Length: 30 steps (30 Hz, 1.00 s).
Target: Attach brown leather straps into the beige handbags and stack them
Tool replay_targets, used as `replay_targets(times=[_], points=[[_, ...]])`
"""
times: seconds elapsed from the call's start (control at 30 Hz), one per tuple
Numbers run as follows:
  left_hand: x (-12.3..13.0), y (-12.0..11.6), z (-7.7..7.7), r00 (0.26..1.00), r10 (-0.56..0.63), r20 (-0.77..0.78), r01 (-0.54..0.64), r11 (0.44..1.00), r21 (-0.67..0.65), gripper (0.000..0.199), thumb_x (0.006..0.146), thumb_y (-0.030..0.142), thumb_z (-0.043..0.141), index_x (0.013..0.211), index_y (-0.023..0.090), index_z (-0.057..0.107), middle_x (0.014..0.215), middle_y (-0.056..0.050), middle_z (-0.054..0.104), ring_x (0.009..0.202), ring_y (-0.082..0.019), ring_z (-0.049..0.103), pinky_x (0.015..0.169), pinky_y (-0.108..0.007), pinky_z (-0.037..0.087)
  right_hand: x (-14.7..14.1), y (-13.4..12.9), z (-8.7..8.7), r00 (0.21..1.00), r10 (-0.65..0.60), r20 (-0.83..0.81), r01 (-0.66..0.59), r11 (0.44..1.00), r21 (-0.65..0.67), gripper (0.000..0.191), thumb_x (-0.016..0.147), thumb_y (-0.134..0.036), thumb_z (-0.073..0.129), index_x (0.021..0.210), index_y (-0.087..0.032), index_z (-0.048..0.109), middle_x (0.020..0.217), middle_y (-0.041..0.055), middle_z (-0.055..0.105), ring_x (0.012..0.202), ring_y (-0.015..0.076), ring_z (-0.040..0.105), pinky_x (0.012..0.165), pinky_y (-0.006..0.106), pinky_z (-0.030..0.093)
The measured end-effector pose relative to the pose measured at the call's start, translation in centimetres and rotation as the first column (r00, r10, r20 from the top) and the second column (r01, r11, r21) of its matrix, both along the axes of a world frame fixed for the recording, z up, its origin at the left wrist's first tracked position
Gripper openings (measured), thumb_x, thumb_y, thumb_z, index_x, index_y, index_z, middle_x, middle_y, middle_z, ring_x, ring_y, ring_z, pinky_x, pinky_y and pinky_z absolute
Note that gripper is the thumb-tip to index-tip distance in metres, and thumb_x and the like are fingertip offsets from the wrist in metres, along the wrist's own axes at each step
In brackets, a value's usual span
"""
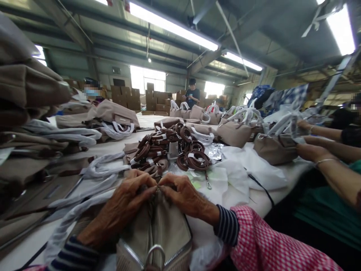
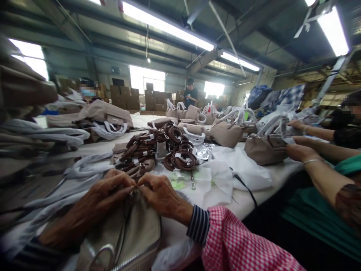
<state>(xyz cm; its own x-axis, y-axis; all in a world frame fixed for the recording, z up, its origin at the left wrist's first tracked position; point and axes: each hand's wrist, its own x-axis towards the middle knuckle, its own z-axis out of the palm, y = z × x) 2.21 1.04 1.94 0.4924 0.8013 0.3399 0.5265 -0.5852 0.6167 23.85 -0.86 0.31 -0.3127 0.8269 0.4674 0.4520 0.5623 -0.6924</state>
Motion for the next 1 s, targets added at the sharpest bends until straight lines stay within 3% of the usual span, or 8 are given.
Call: replay_targets(times=[0.2, 0.37, 0.57, 0.7, 0.87, 0.93, 0.97, 1.0], points=[[0.8, -0.2, -0.1, 0.990, -0.006, 0.138, 0.018, 0.996, -0.087, 0.034, 0.096, 0.048, 0.055, 0.081, 0.020, 0.068, 0.085, -0.003, 0.062, 0.090, -0.023, 0.057, 0.080, -0.033, 0.045, -0.4, -0.8, 0.8, 0.985, 0.066, -0.162, -0.087, 0.988, -0.127, 0.005, 0.094, -0.016, 0.061, 0.094, -0.021, 0.059, 0.073, -0.0049, 0.064, 0.063, 0.0121, 0.060, 0.064, 0.025, 0.045], [0.9, 0.0, -0.4, 0.989, -0.030, 0.145, 0.047, 0.992, -0.118, 0.028, 0.090, 0.046, 0.066, 0.085, 0.021, 0.078, 0.092, -0.005, 0.063, 0.092, -0.023, 0.056, 0.084, -0.035, 0.044, -0.3, -1.6, 1.7, 0.987, 0.084, -0.138, -0.102, 0.986, -0.130, 0.005, 0.095, -0.018, 0.060, 0.095, -0.022, 0.057, 0.071, -0.0052, 0.062, 0.065, 0.0129, 0.061, 0.066, 0.026, 0.046], [0.3, 0.1, -0.4, 0.978, -0.163, 0.130, 0.181, 0.974, -0.139, 0.031, 0.095, 0.045, 0.063, 0.085, 0.021, 0.080, 0.098, -0.006, 0.062, 0.101, -0.025, 0.054, 0.090, -0.036, 0.044, -0.3, -1.2, 2.2, 0.994, 0.097, -0.049, -0.103, 0.988, -0.117, 0.007, 0.094, -0.015, 0.059, 0.096, -0.021, 0.060, 0.079, -0.0033, 0.064, 0.067, 0.0116, 0.061, 0.064, 0.024, 0.045], [0.2, 0.1, -0.5, 0.979, -0.163, 0.121, 0.182, 0.970, -0.164, 0.026, 0.095, 0.045, 0.067, 0.096, 0.024, 0.082, 0.105, -0.006, 0.062, 0.105, -0.025, 0.055, 0.094, -0.037, 0.043, -0.8, -0.9, 2.4, 0.985, 0.090, -0.148, -0.112, 0.983, -0.147, 0.006, 0.089, -0.014, 0.061, 0.092, -0.020, 0.060, 0.076, -0.0038, 0.062, 0.063, 0.0106, 0.059, 0.060, 0.023, 0.045], [0.5, -0.1, -0.8, 0.982, -0.169, 0.080, 0.175, 0.982, -0.077, 0.027, 0.097, 0.043, 0.064, 0.089, 0.021, 0.078, 0.100, -0.005, 0.059, 0.099, -0.023, 0.056, 0.089, -0.035, 0.044, 1.3, 0.7, 3.4, 0.964, 0.236, -0.120, -0.260, 0.931, -0.258, 0.011, 0.094, -0.030, 0.065, 0.096, -0.019, 0.064, 0.075, -0.0017, 0.067, 0.061, 0.0120, 0.060, 0.057, 0.023, 0.046], [0.6, -0.1, -1.0, 0.986, -0.155, 0.065, 0.158, 0.986, -0.044, 0.025, 0.099, 0.039, 0.062, 0.089, 0.020, 0.075, 0.100, -0.005, 0.060, 0.098, -0.023, 0.057, 0.088, -0.035, 0.044, 4.1, 2.7, 4.4, 0.993, 0.116, 0.017, -0.112, 0.982, -0.151, 0.016, 0.099, -0.032, 0.060, 0.098, -0.018, 0.066, 0.083, 0.0015, 0.071, 0.065, 0.0135, 0.062, 0.061, 0.025, 0.048], [0.6, -0.1, -1.1, 0.987, -0.149, 0.055, 0.151, 0.988, -0.032, 0.024, 0.099, 0.038, 0.062, 0.088, 0.020, 0.074, 0.100, -0.005, 0.060, 0.098, -0.022, 0.057, 0.089, -0.035, 0.044, 5.8, 3.9, 5.0, 0.991, -0.024, 0.129, 0.027, 0.999, -0.025, 0.017, 0.101, -0.028, 0.055, 0.099, -0.017, 0.067, 0.086, 0.0031, 0.072, 0.069, 0.0147, 0.063, 0.065, 0.027, 0.049], [0.7, 0.0, -1.1, 0.988, -0.145, 0.048, 0.146, 0.989, -0.024, 0.023, 0.098, 0.037, 0.062, 0.088, 0.020, 0.074, 0.100, -0.005, 0.060, 0.098, -0.022, 0.057, 0.089, -0.035, 0.044, 7.6, 5.2, 5.4, 0.948, -0.190, 0.254, 0.165, 0.979, 0.118, 0.017, 0.101, -0.024, 0.053, 0.102, -0.017, 0.068, 0.090, 0.0047, 0.074, 0.075, 0.0164, 0.065, 0.070, 0.028, 0.050]])
